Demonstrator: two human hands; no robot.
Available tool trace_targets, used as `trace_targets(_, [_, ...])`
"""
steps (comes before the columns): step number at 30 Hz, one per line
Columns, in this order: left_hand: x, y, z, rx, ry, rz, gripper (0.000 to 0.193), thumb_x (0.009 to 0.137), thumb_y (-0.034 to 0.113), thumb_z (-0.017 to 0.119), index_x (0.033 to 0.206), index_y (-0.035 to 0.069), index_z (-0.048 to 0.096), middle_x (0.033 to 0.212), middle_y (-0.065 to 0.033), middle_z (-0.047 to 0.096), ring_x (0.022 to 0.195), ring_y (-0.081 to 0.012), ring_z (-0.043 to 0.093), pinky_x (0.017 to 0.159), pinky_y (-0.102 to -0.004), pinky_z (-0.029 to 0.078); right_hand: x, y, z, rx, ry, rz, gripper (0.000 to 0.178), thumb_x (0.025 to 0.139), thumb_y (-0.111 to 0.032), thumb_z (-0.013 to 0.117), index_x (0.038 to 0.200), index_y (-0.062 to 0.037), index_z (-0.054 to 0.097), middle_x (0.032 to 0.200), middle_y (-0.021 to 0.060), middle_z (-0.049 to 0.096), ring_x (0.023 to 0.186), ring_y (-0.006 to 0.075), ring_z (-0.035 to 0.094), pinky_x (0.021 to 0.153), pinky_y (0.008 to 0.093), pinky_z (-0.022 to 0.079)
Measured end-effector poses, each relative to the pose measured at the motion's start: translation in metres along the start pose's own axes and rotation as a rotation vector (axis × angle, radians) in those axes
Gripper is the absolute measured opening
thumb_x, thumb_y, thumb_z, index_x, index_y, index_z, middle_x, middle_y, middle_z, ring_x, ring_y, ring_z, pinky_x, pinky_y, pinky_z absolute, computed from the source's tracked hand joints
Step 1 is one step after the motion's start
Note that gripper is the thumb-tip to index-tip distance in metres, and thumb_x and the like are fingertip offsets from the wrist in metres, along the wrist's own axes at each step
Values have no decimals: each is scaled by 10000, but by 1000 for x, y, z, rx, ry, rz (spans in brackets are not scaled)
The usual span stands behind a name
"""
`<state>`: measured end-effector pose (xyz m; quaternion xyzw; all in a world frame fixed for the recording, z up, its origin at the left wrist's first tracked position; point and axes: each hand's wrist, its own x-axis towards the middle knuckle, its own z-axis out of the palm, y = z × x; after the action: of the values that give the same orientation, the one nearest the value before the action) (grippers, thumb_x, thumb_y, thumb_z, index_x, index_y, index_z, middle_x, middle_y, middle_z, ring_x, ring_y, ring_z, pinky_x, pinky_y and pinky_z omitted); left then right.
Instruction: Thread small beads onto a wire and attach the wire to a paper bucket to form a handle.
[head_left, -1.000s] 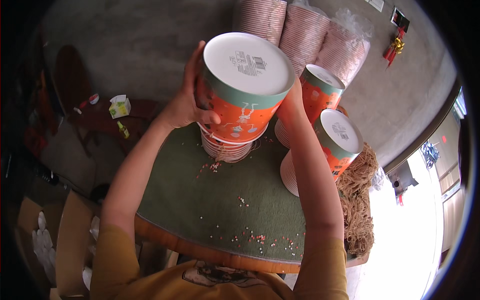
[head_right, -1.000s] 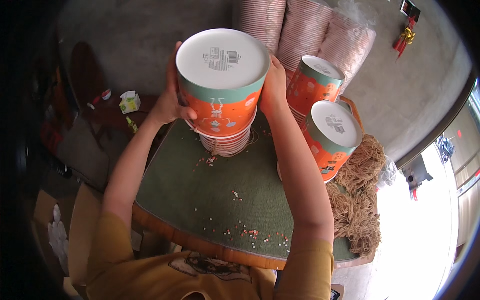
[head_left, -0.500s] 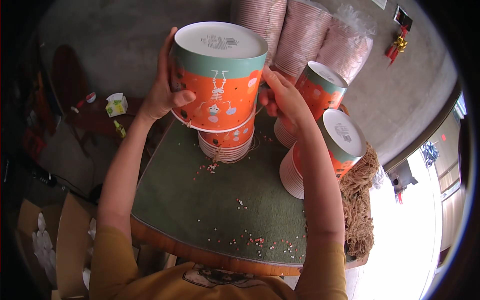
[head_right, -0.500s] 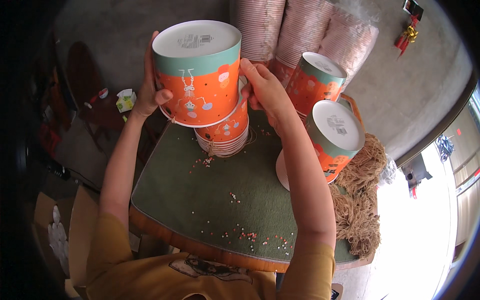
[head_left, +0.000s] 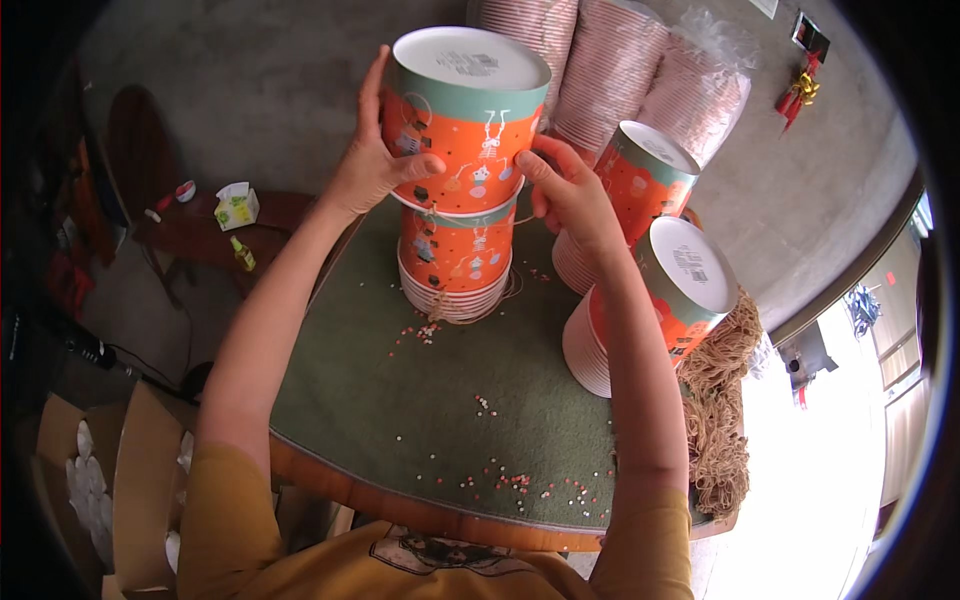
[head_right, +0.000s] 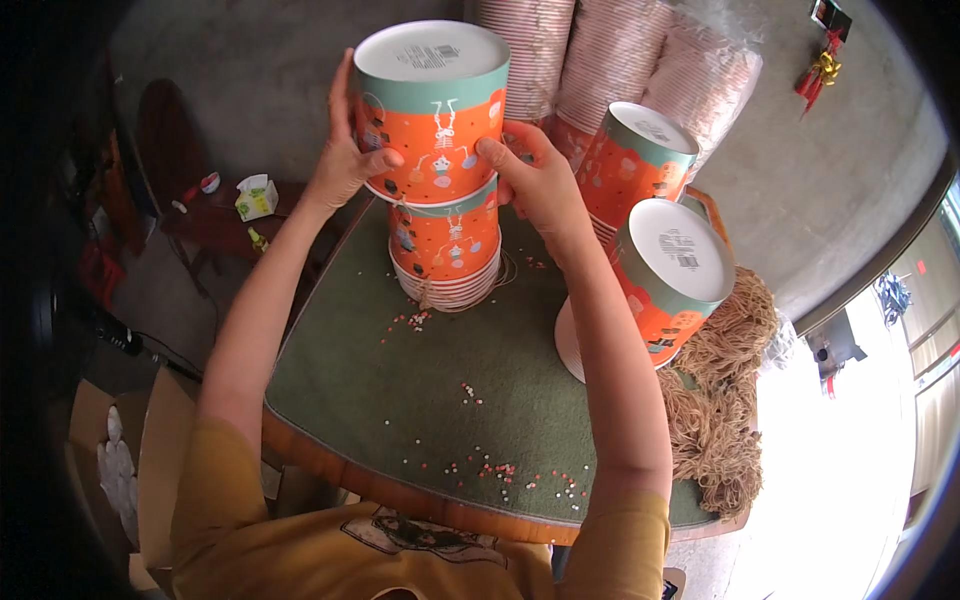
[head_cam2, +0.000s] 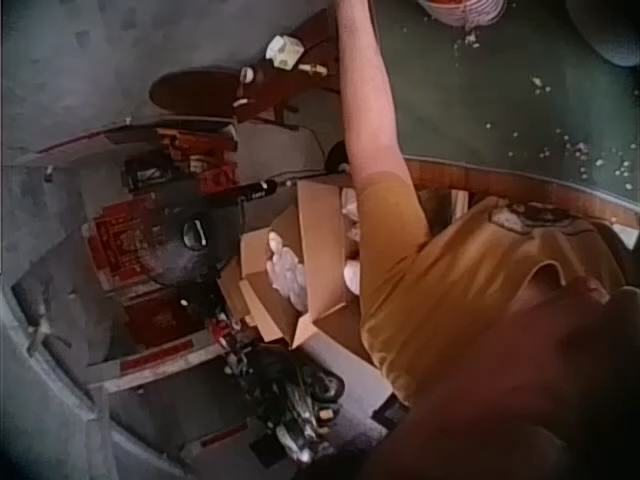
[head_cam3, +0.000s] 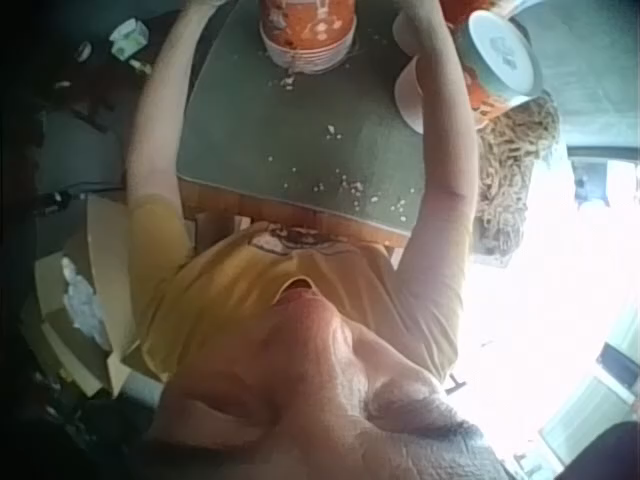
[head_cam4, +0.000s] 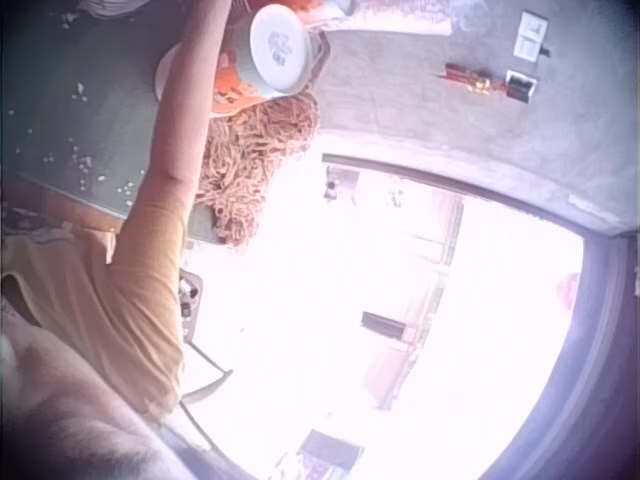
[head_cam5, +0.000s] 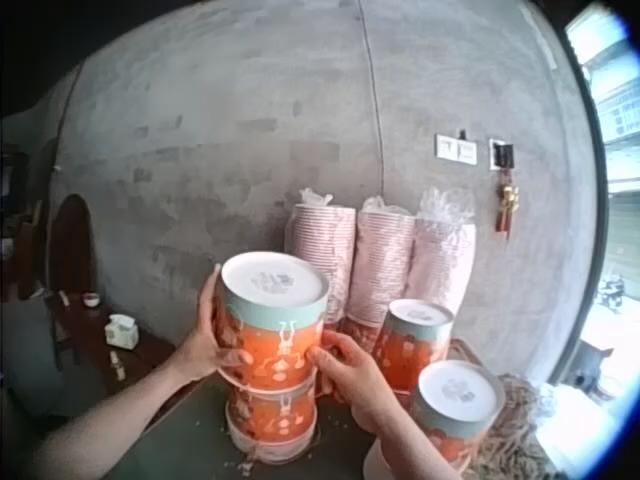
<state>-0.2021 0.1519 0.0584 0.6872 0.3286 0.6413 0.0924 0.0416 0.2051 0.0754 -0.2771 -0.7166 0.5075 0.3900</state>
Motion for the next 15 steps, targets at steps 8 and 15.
trace_targets(8, [-24, -17, 28, -9, 21, -148, 1336, 611, 578, 831, 1531, 162, -43, 1534, -175, 140, 1413, -297, 239, 1144, -451, 267, 1, 46, -5, 21, 26, 54, 542, 932, -390, 620, 1313, -22, 500, 672, -3, 568, 542, 46, 483, 469, 197, 354])
trace_targets(15, [-62, -45, 24, 67, -20, -151, 1336, 635, 627, 787, 1522, 102, -62, 1557, -208, 129, 1435, -312, 205, 1158, -456, 234, -19, 74, 6, 42, -22, 91, 542, 954, -356, 601, 1347, -21, 435, 723, 9, 601, 559, 45, 485, 470, 198, 356])
